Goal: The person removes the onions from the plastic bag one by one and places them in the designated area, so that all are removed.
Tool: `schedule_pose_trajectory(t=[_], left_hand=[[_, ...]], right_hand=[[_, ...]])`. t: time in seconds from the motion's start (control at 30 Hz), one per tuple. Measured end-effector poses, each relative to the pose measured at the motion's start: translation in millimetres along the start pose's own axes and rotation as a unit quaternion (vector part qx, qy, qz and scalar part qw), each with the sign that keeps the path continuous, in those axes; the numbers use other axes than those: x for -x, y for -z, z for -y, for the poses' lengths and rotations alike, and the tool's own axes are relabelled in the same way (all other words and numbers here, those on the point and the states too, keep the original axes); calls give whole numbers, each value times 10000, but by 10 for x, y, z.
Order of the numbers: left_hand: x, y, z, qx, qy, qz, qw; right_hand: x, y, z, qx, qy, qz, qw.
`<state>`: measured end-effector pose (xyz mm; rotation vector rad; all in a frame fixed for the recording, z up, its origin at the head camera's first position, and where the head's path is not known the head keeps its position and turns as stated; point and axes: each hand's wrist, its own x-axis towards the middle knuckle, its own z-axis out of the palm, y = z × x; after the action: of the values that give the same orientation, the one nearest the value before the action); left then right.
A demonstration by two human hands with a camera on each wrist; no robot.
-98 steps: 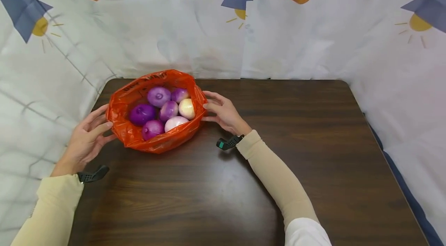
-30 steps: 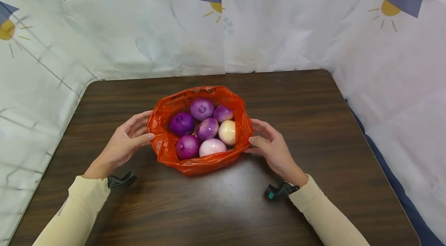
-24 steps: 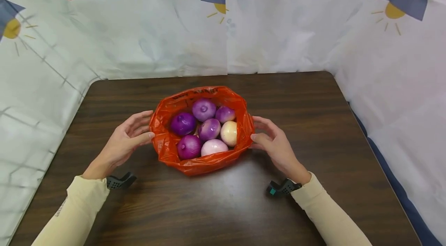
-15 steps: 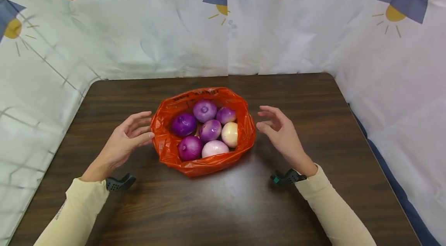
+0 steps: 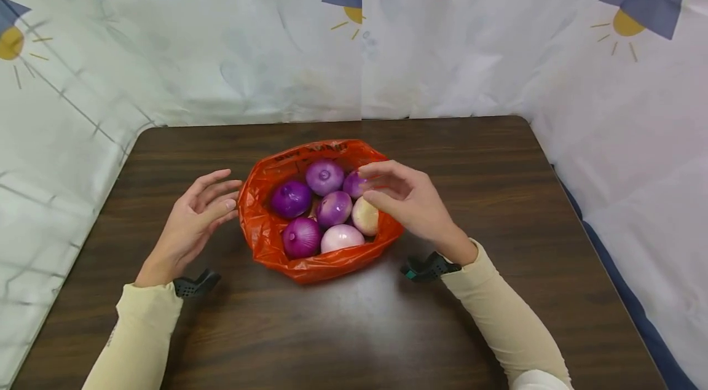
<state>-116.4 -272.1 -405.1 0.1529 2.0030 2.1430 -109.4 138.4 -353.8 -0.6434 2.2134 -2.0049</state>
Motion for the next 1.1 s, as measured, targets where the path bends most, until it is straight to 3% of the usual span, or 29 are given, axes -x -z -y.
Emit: schedule_pose_trajectory(t=[0.23, 0.37, 0.67, 0.83, 0.97, 1.1], left_hand=[[-41, -51, 42, -885, 335, 42, 9955], [-60, -65, 61, -1006, 489, 183, 9936], [-127, -77, 19, -1507, 739, 403, 9850], [-141, -88, 37, -1451, 821, 448, 9850], [-154, -79, 35, -1351, 832, 548, 9858], [-162, -76, 40, -1375, 839, 633, 9849]], right_hand=[[-148, -289, -96, 82, -183, 863, 9961], [-189, -339, -153, 377, -280, 1344, 9898], [-226, -402, -315, 1102, -549, 1659, 9784], [-228, -431, -419, 1649, -238, 1812, 9692], [-234, -437, -458, 2305, 171, 1848, 9552], [-237, -417, -445, 2641, 265, 1987, 9434]])
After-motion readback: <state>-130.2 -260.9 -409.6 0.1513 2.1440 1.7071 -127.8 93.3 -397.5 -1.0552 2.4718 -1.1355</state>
